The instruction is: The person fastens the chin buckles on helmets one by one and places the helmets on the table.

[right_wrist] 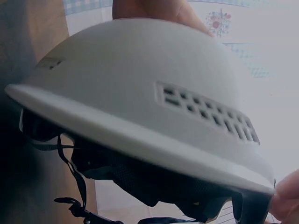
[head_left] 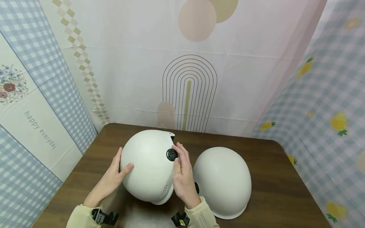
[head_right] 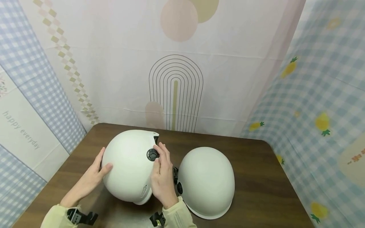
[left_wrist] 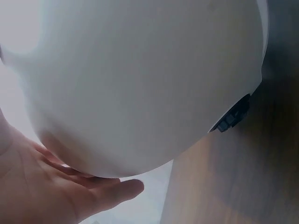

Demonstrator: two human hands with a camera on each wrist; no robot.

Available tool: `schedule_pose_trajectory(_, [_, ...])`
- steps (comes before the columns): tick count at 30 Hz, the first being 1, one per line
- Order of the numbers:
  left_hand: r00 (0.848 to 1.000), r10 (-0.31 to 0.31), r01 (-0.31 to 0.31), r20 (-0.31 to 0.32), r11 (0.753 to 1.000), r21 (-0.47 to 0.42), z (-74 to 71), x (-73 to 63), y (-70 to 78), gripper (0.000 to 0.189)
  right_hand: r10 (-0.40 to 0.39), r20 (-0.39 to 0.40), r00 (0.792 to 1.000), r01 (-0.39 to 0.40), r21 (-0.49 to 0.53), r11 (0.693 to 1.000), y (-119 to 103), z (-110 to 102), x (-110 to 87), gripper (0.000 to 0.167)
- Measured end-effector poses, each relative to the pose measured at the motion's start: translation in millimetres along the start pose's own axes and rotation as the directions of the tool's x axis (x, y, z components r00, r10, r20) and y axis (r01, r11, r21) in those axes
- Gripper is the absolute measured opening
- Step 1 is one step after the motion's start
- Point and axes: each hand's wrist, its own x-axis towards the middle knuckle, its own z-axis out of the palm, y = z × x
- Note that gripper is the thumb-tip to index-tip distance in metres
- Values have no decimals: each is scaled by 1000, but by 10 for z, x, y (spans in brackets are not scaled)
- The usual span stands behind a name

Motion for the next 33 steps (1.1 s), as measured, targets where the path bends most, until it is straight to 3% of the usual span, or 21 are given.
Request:
schedule_pose_trajectory(10, [999, 6, -4, 32, 999, -34, -28, 11, -3, 89, 0, -3, 1000, 0, -90, 996, 7, -5, 30, 54])
schedule_pose_trajectory(18, [999, -7, 8, 32, 1000, -25, -28, -14, -11, 89, 112, -7, 994, -112, -52, 992, 61, -21, 8, 48])
schedule_pose_trajectory(31, [1000, 2, -1, 26, 1000, -30, -4, -7, -36, 87, 143, -6, 990, -143, -22, 989, 82, -13, 4, 50])
schedule_pose_trajectory(33, [1000, 8, -7, 24, 1000, -24, -9, 2, -35, 88, 148, -1, 989, -148, -9, 989, -18, -28, 8, 48])
